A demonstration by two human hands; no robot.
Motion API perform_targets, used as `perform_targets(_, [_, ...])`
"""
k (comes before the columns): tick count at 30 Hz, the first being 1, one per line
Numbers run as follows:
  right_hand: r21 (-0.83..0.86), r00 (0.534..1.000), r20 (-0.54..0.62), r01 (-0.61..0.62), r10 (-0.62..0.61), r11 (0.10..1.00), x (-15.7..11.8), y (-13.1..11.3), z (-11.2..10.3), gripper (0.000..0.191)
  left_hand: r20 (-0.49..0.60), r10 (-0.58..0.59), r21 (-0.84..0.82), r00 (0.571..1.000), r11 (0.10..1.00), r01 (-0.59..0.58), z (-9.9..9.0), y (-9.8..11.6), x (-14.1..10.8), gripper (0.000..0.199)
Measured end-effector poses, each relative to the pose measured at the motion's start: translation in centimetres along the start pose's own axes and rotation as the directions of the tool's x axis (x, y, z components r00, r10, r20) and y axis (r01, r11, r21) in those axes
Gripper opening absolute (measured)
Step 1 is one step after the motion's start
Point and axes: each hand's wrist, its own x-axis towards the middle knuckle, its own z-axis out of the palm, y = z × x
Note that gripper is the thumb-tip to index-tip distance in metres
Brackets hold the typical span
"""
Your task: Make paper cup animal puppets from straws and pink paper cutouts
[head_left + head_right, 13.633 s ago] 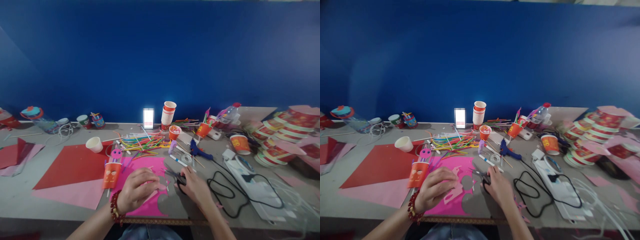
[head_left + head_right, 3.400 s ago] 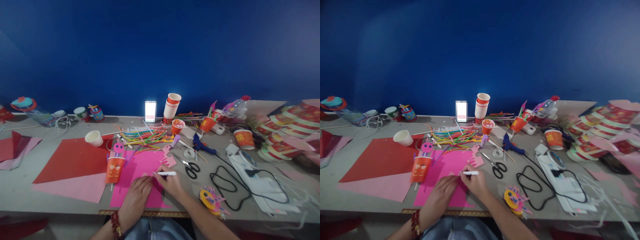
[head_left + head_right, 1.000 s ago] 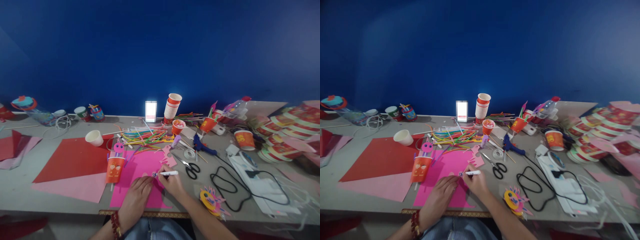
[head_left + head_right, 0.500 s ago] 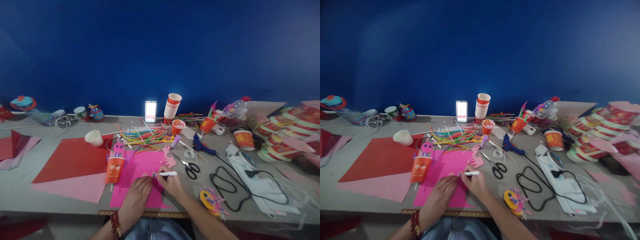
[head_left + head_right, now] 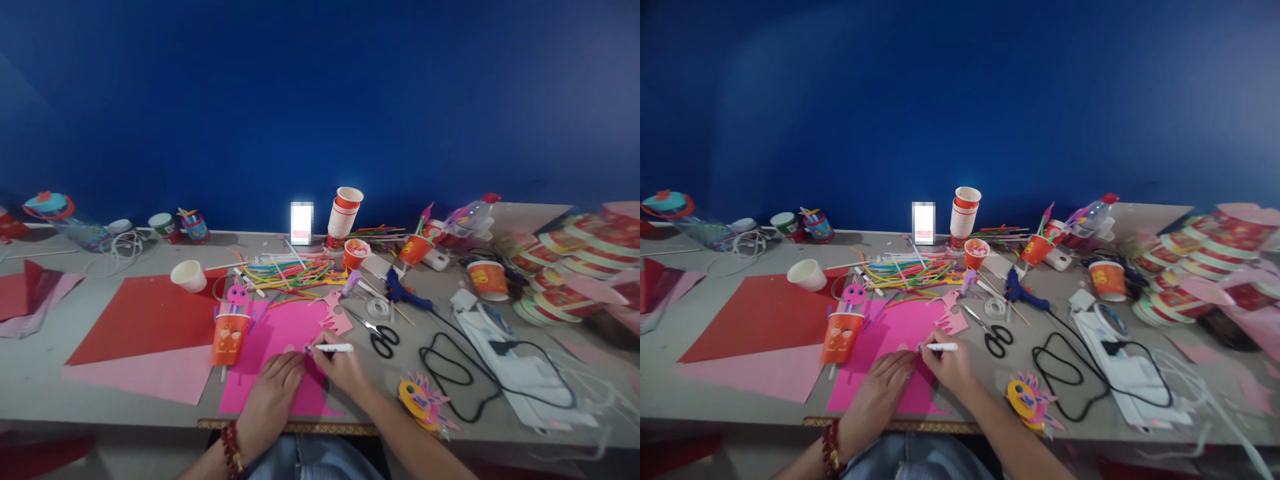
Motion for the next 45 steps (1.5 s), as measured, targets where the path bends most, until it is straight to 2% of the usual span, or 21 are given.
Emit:
perform_targets(36, [0.035, 1.000, 0.006, 0.008, -0.008, 0.999, -0.01, -0.32, -0.24, 0.012, 0.002, -0.016, -0.007, 1.000, 1.000, 0.016, 0.33, -0.04, -0.14, 0.031])
perform_targets(45, [0.068, 0.999, -0.046, 0.014, -0.011, 0.998, -0.29, 0.32, -0.31, 0.021, -0.012, -0.011, -0.030, 1.000, 0.999, 0.011, -0.26, 0.08, 0.16, 0.033])
